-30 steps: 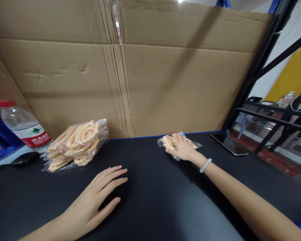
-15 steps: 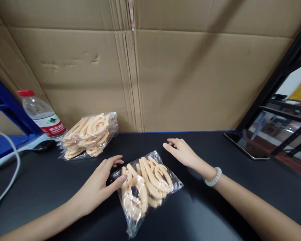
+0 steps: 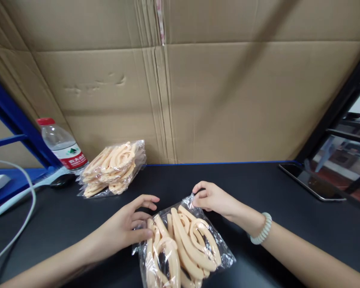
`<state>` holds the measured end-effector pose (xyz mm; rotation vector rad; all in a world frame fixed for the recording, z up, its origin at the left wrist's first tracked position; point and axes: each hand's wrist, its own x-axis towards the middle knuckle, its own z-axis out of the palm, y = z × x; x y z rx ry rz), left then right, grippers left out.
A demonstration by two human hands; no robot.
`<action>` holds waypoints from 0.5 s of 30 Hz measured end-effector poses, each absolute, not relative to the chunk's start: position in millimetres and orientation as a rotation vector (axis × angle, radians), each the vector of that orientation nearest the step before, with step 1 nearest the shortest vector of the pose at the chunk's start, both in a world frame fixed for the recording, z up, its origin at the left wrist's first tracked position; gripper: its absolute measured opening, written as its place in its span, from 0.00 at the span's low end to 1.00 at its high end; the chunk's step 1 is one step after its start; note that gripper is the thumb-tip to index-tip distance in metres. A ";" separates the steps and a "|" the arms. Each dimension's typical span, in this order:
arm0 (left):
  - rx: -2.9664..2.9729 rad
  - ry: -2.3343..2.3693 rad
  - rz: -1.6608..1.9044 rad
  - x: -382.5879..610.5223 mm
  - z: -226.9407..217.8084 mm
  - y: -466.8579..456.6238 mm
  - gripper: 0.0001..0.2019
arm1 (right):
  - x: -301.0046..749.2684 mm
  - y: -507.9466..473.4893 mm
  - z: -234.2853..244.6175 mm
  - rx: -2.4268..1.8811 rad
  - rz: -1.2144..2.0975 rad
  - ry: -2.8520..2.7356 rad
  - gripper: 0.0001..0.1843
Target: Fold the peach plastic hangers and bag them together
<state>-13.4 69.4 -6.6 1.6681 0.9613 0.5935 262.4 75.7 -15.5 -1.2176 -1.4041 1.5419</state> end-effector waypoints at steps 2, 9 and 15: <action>1.598 0.948 0.571 -13.7 -5.7 77.8 0.27 | 264.9 79.8 -14.3 -1.240 1.565 -1.351 0.25; 1.751 0.929 0.801 7.6 25.3 112.8 0.22 | 270.0 87.7 9.7 -1.189 1.044 -1.412 0.16; 2.724 0.630 1.172 20.1 60.2 120.1 0.17 | 277.1 80.5 28.6 -0.979 0.632 -1.472 0.07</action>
